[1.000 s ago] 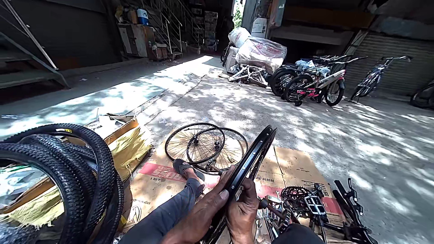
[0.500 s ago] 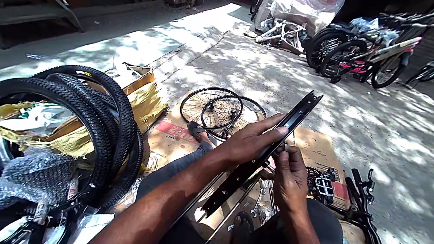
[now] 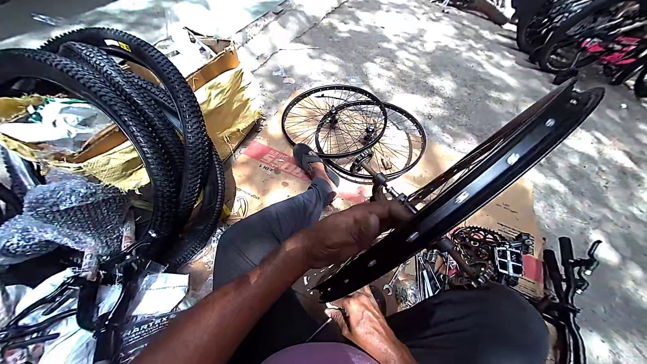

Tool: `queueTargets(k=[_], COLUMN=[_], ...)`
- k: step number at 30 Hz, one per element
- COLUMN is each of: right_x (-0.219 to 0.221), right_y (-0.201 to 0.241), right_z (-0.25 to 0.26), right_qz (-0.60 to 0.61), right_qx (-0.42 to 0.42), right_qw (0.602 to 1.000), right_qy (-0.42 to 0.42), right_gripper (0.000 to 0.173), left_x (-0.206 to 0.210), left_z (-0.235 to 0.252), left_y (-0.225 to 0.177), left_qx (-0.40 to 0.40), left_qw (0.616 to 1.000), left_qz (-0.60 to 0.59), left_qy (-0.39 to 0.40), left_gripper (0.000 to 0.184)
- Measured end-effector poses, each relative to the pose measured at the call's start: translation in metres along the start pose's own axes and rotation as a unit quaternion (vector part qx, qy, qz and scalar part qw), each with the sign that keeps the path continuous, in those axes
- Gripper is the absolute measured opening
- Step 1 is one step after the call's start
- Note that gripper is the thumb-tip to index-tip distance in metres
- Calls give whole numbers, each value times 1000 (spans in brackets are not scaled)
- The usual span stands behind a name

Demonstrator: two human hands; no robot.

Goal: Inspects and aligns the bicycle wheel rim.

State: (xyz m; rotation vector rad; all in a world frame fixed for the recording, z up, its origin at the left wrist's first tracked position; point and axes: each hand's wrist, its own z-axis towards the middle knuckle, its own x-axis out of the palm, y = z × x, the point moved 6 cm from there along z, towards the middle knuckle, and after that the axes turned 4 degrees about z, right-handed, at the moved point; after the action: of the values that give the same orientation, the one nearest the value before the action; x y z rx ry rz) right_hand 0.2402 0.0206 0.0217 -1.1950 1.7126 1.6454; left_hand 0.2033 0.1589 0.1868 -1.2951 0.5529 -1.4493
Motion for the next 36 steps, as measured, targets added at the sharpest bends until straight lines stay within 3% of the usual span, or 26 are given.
queueTargets(k=[2, 4, 5, 6, 10, 15, 20, 24, 26, 33, 36], right_x=[5, 6, 4, 4, 5, 2, 3, 5, 4, 3, 4], right_y=[0, 2, 4, 5, 6, 6, 7, 3, 4, 5, 5], right_z=[2, 4, 4, 4, 6, 6, 7, 10, 8, 6, 8], right_qz=[-4, -5, -4, -2, 4, 1, -1, 0, 4, 5, 4], right_qx=[-5, 1, -1, -2, 2, 2, 1, 34, 15, 2, 12], right_qw=[1000, 1000, 1000, 1000, 1000, 1000, 1000, 996, 999, 1000, 999], right_qy=[6, 14, 12, 10, 17, 15, 16, 86, 40, 20, 39], right_gripper=[37, 35, 32, 31, 36, 37, 37, 48, 40, 37, 41], left_x=[-28, -53, -63, -69, -80, -75, -52, -26, -17, -10, -18], left_z=[-50, -87, -101, -112, -137, -141, -127, -109, -103, -104, -113], left_y=[39, 69, 77, 83, 83, 69, 26, -17, -31, -25, -8], left_qx=[-140, -290, -338, -356, -308, -259, -185, -76, -48, -65, -154], left_qw=[978, 882, 826, 800, 817, 837, 885, 925, 928, 876, 799], left_qz=[73, 299, 383, 410, 368, 353, 335, 332, 348, 473, 581], left_qy=[-133, -220, -237, -256, -319, -327, -265, -169, -124, -72, -18], left_gripper=[55, 55, 48, 42, 32, 23, 21, 37, 45, 25, 27])
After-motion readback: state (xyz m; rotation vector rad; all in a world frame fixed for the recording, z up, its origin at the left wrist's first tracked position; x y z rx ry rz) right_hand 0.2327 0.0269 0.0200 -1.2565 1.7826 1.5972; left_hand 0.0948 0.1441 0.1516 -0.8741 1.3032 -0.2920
